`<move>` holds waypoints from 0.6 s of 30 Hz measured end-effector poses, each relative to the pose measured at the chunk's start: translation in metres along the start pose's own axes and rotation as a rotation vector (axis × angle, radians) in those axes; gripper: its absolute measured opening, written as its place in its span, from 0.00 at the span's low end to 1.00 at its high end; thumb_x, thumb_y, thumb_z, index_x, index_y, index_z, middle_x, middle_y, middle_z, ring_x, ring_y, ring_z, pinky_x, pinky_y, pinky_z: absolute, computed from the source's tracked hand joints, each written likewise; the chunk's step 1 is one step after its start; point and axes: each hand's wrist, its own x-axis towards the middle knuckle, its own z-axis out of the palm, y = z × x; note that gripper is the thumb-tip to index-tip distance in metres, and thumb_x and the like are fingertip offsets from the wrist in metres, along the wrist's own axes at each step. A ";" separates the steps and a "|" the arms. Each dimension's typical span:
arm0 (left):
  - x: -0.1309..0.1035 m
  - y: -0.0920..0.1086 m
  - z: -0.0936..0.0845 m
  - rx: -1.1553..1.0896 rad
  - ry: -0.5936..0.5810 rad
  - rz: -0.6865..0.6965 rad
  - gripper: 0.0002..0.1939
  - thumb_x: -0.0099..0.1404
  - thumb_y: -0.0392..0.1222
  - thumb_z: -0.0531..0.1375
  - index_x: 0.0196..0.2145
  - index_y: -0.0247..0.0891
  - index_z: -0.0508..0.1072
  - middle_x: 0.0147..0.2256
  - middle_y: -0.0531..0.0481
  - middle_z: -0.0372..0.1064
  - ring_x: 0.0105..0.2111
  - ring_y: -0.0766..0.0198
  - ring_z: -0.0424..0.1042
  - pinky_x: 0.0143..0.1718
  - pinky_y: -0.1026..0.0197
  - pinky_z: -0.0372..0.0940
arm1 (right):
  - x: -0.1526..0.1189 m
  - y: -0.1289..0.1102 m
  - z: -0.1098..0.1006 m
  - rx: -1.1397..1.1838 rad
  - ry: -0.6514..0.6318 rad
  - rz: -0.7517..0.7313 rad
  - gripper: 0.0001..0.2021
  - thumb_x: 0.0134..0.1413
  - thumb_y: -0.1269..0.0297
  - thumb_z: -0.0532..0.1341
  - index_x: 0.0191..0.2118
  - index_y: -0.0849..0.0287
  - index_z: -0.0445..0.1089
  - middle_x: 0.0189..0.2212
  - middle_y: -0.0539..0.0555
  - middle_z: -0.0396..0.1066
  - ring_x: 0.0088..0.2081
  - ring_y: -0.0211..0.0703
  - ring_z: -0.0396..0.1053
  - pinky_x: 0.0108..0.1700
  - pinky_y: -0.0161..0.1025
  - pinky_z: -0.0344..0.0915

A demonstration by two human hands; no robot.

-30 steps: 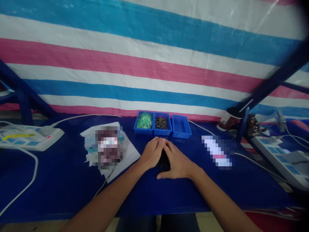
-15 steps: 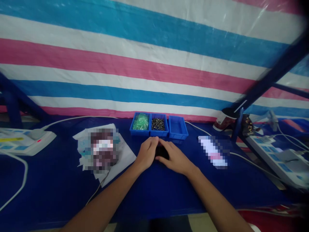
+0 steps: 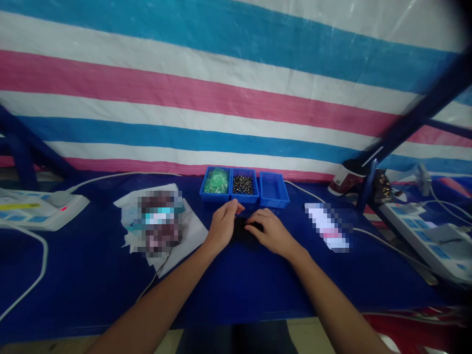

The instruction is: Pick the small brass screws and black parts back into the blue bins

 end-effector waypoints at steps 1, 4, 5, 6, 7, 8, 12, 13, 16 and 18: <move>0.001 -0.001 0.000 -0.010 0.006 -0.011 0.26 0.70 0.59 0.48 0.33 0.36 0.74 0.37 0.45 0.75 0.40 0.57 0.72 0.41 0.57 0.66 | 0.000 0.000 0.001 0.017 0.007 0.005 0.07 0.61 0.62 0.60 0.37 0.57 0.74 0.36 0.54 0.74 0.39 0.44 0.67 0.46 0.45 0.61; 0.001 -0.001 -0.001 -0.011 0.019 -0.024 0.26 0.70 0.59 0.48 0.33 0.36 0.74 0.37 0.45 0.75 0.40 0.57 0.72 0.40 0.57 0.66 | 0.000 0.000 0.002 0.075 0.035 0.045 0.06 0.60 0.64 0.60 0.34 0.57 0.73 0.34 0.53 0.74 0.38 0.44 0.68 0.45 0.44 0.61; 0.001 -0.001 -0.001 -0.004 0.019 -0.019 0.26 0.70 0.58 0.47 0.33 0.36 0.74 0.37 0.45 0.75 0.40 0.57 0.72 0.40 0.57 0.66 | 0.001 -0.001 0.001 0.095 0.048 0.063 0.06 0.60 0.64 0.60 0.34 0.57 0.73 0.34 0.53 0.74 0.38 0.44 0.68 0.45 0.44 0.61; 0.000 0.000 -0.002 0.004 0.018 -0.010 0.25 0.70 0.58 0.47 0.33 0.36 0.74 0.36 0.45 0.74 0.40 0.57 0.72 0.40 0.58 0.66 | 0.001 -0.002 0.000 0.117 0.065 0.081 0.05 0.60 0.64 0.61 0.35 0.57 0.74 0.34 0.53 0.74 0.38 0.44 0.68 0.46 0.44 0.62; 0.000 0.002 -0.003 0.013 0.017 0.003 0.25 0.70 0.57 0.47 0.33 0.36 0.74 0.36 0.46 0.74 0.40 0.58 0.72 0.41 0.58 0.65 | 0.002 -0.002 -0.001 0.144 0.086 0.101 0.05 0.59 0.64 0.61 0.35 0.57 0.74 0.34 0.53 0.75 0.39 0.44 0.69 0.46 0.44 0.62; -0.001 0.003 -0.003 0.024 0.015 0.018 0.24 0.71 0.56 0.47 0.33 0.36 0.74 0.36 0.46 0.74 0.40 0.58 0.72 0.41 0.58 0.65 | 0.004 -0.003 -0.004 0.179 0.103 0.124 0.06 0.59 0.64 0.60 0.36 0.57 0.74 0.34 0.53 0.75 0.39 0.44 0.69 0.46 0.44 0.62; -0.004 0.012 -0.007 0.109 0.001 0.104 0.21 0.72 0.53 0.48 0.36 0.37 0.74 0.38 0.48 0.74 0.40 0.59 0.71 0.44 0.57 0.64 | 0.017 -0.003 -0.018 0.420 0.071 0.203 0.09 0.58 0.61 0.60 0.37 0.58 0.76 0.35 0.53 0.76 0.38 0.44 0.72 0.45 0.43 0.65; -0.005 0.014 -0.008 0.145 -0.009 0.134 0.19 0.71 0.52 0.49 0.37 0.38 0.74 0.38 0.48 0.74 0.41 0.59 0.71 0.45 0.57 0.63 | 0.021 -0.002 -0.020 0.482 0.069 0.216 0.09 0.57 0.60 0.61 0.38 0.58 0.76 0.35 0.53 0.77 0.37 0.44 0.72 0.44 0.44 0.66; -0.007 0.019 -0.009 0.250 -0.041 0.209 0.13 0.69 0.49 0.55 0.40 0.40 0.74 0.39 0.49 0.73 0.41 0.59 0.71 0.47 0.56 0.62 | 0.030 0.001 -0.020 0.638 0.210 0.270 0.12 0.53 0.56 0.64 0.38 0.59 0.76 0.36 0.54 0.77 0.38 0.45 0.73 0.45 0.44 0.67; -0.007 0.020 -0.010 0.291 -0.054 0.233 0.10 0.66 0.47 0.58 0.41 0.40 0.74 0.39 0.49 0.73 0.42 0.59 0.71 0.47 0.55 0.62 | 0.031 0.001 -0.014 0.709 0.285 0.312 0.14 0.53 0.55 0.64 0.39 0.60 0.76 0.35 0.55 0.77 0.38 0.45 0.73 0.45 0.44 0.67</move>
